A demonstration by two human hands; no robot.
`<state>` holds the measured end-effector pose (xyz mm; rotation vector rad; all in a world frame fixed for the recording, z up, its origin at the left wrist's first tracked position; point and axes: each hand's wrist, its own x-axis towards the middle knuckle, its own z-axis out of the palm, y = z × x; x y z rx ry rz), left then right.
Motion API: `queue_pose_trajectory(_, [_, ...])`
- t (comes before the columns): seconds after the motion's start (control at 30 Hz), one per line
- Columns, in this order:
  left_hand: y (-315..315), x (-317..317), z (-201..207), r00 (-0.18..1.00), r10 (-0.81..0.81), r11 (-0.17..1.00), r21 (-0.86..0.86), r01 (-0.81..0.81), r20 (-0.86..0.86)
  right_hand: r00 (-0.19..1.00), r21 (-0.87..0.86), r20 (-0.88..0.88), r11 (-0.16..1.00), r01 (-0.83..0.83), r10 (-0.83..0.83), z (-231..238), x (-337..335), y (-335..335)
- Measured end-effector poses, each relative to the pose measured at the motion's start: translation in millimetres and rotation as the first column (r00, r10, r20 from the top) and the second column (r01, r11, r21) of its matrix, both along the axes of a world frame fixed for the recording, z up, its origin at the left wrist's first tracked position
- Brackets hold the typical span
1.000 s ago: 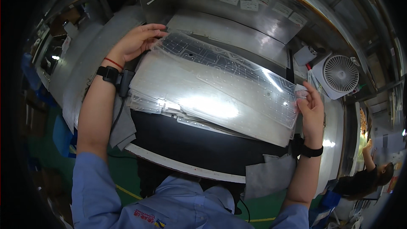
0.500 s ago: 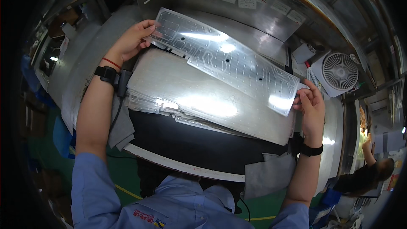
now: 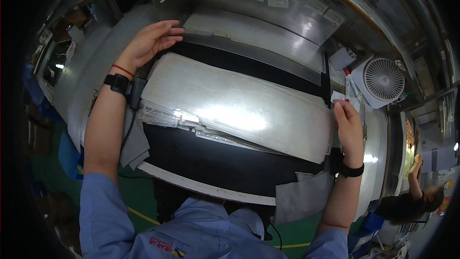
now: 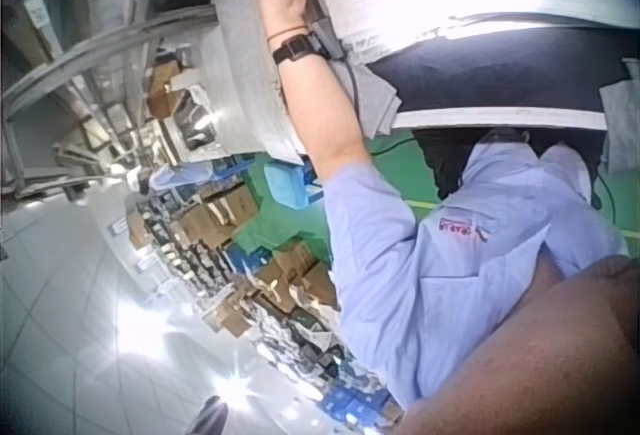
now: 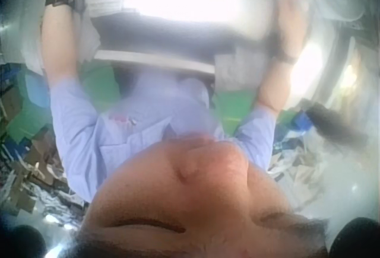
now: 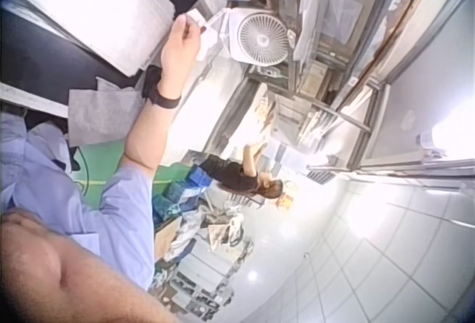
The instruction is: Sorting and inspecting thin metallic or plastic sheets at a workstation.
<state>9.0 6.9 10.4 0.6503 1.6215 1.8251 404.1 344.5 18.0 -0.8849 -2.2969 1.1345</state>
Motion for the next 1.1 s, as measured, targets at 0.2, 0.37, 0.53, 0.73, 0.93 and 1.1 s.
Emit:
queue_pose_trajectory(0.2, [-3,-1,-1,1.000,-0.005,1.000,-0.018,0.004,-0.015,0.993,-0.248,-0.109,0.966,-0.078,0.052,14,-2,-10])
queue_pose_trajectory(0.37, [-1,5,5,0.999,-0.044,0.998,-0.044,0.044,0.009,0.990,-0.216,-0.015,0.967,-0.138,0.138,11,-2,-13])
queue_pose_trajectory(0.53, [-1,6,6,0.996,-0.080,0.996,-0.029,0.081,0.032,0.965,-0.254,-0.263,0.963,-0.090,0.020,8,-4,-9])
queue_pose_trajectory(0.73, [-4,4,4,0.966,-0.256,0.959,-0.131,0.251,-0.021,0.953,-0.286,-0.301,0.957,-0.054,-0.036,6,-6,-8])
queue_pose_trajectory(0.93, [-3,11,7,0.948,-0.312,0.939,-0.169,0.298,-0.061,0.950,-0.284,-0.311,0.956,-0.078,-0.015,4,-7,-9])
queue_pose_trajectory(1.1, [-2,14,10,0.953,-0.296,0.945,-0.164,0.282,-0.064,0.955,-0.285,-0.295,0.954,-0.095,0.007,5,-6,-9])
